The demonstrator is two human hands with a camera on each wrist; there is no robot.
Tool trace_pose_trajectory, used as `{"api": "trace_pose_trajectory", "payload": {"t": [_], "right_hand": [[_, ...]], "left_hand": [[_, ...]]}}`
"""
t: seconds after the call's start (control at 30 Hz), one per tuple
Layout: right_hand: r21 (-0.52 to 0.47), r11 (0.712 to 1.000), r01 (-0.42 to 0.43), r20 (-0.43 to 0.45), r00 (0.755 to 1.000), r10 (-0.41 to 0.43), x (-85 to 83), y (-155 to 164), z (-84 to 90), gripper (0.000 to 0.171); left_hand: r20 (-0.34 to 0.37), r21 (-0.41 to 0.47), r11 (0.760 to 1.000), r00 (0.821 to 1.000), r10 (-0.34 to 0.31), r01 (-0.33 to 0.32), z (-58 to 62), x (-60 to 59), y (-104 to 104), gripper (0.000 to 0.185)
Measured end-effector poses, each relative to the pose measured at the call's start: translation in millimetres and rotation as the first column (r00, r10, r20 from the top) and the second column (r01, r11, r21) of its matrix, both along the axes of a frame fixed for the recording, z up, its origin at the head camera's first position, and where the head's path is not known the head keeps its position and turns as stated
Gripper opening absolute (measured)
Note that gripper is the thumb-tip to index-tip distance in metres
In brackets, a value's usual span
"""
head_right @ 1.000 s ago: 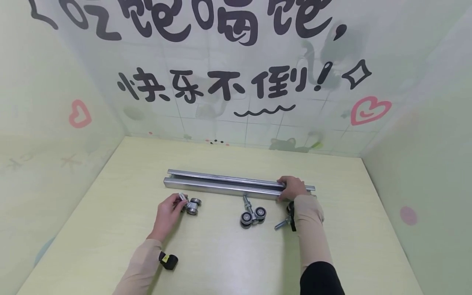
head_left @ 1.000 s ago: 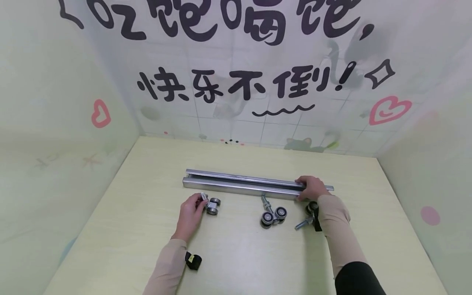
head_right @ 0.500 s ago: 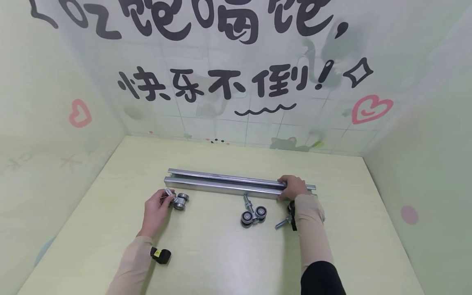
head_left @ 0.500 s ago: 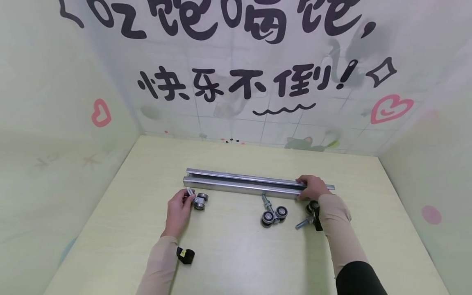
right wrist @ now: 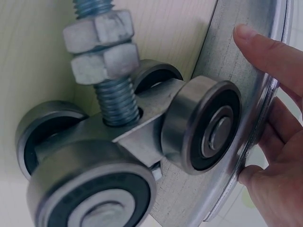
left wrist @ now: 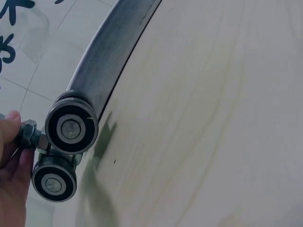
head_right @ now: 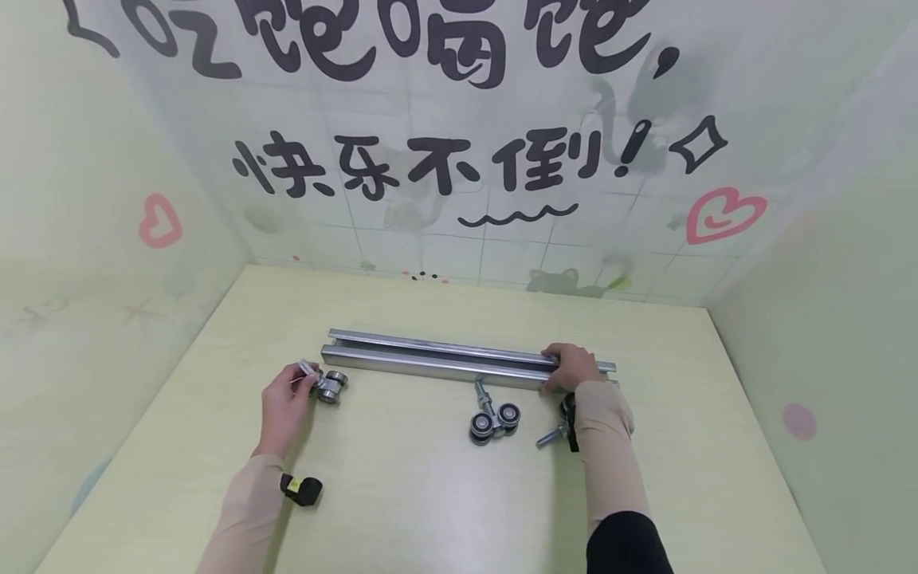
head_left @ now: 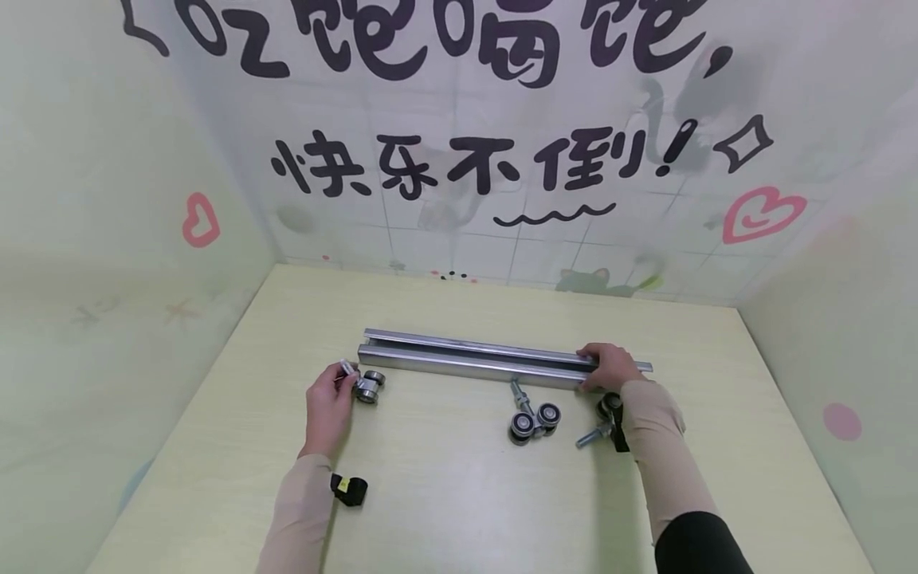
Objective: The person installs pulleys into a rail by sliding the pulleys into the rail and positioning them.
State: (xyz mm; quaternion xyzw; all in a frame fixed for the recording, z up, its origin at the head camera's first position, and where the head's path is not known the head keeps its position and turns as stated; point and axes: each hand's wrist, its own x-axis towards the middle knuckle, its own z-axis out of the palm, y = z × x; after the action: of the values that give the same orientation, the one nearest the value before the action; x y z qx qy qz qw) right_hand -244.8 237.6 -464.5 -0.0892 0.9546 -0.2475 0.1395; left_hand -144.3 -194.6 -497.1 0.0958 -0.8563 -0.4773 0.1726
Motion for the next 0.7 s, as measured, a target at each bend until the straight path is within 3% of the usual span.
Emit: {"api": "trace_pose_trajectory", "payload": {"t": [0.37,0.53,0.7], "right_hand": [[-0.006,1.000,0.013,0.022,1.000,-0.013,3.3,-1,2.2,0.063],[-0.004,1.000,0.019,0.013,1.000,-0.019,0.9,0,-2.7,0.063],[-0.006,1.000,0.016,0.007,1.000,-0.016,-1.4,2,-6.2,0.063]], "left_hand": [[0.035,0.039,0.996,0.997,0.075,-0.076,-2.7,-4.6,-19,0.022],[0.046,0.072,0.992,0.994,0.099,-0.102,-1.1,-12.4,-27,0.023],[0.020,0.046,0.992,0.993,0.116,-0.117,2.1,-21.8,-35,0.023]]}}
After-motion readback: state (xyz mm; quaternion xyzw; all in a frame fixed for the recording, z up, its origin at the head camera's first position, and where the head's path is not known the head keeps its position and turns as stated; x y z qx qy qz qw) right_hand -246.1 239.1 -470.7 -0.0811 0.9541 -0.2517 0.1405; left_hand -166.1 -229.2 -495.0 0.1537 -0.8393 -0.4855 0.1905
